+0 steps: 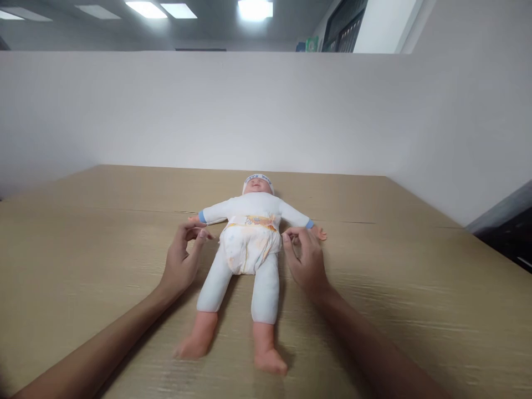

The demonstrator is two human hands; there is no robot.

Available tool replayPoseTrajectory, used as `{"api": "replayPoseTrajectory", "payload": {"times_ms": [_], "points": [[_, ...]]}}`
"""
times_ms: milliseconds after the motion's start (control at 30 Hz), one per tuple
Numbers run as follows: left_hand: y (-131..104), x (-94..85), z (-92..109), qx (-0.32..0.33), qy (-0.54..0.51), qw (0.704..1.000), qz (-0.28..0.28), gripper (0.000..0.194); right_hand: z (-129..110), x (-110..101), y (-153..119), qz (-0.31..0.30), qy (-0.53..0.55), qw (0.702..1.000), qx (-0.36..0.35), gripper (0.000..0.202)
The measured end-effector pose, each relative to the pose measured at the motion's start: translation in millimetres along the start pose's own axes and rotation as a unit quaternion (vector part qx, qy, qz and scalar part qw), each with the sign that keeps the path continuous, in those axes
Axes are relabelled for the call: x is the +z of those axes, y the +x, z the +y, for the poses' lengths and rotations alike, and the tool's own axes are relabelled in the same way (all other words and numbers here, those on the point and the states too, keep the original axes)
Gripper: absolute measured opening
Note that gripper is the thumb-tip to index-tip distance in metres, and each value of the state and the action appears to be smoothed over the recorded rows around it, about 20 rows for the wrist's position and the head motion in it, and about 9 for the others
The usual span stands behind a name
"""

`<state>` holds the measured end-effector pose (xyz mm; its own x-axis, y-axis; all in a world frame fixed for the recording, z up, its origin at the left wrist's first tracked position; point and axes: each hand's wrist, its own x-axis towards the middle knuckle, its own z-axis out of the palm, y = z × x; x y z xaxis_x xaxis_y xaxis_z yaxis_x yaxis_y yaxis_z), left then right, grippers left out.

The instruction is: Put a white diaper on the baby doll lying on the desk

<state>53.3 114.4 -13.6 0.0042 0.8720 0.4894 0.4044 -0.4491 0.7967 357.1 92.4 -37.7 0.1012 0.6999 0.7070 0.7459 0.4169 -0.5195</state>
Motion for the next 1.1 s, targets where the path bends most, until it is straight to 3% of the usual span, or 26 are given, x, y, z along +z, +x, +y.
{"api": "replayPoseTrajectory", "payload": {"times_ms": [133,267,433,633,767,867,967,1100], "points": [[26.1,1.1,-36.7,0.052,0.08,0.994,0.043,0.036,43.3,12.0,19.3,0.048,-0.09,0.995,-0.011,0.025],[65.6,3.9,-63.3,0.089,0.226,0.97,0.032,0.049,74.7,24.0,38.2,-0.004,-0.191,0.982,-0.007,0.055],[95.6,16.5,-73.7,0.055,0.298,0.951,-0.059,0.068,85.3,30.0,42.4,-0.061,-0.212,0.975,0.008,0.059],[96.0,15.8,-72.7,0.04,0.327,0.942,-0.065,0.066,89.5,26.3,42.7,-0.072,-0.154,0.985,0.021,0.051],[90.9,17.5,-59.0,0.034,0.371,0.925,-0.071,0.065,79.7,27.4,42.7,-0.07,-0.142,0.987,0.042,0.045],[83.7,24.6,-36.4,0.029,0.395,0.914,-0.084,0.062,60.5,29.3,41.4,-0.069,-0.124,0.987,0.08,0.039],[73.8,23.5,-1.3,0.003,0.374,0.922,-0.098,0.053,35.0,24.0,41.2,-0.055,-0.09,0.988,0.114,0.036],[47.0,-3.9,54.7,-0.063,0.335,0.935,-0.102,0.048,-1.9,-2.6,40.1,-0.057,0.002,0.986,0.158,0.037]]}}
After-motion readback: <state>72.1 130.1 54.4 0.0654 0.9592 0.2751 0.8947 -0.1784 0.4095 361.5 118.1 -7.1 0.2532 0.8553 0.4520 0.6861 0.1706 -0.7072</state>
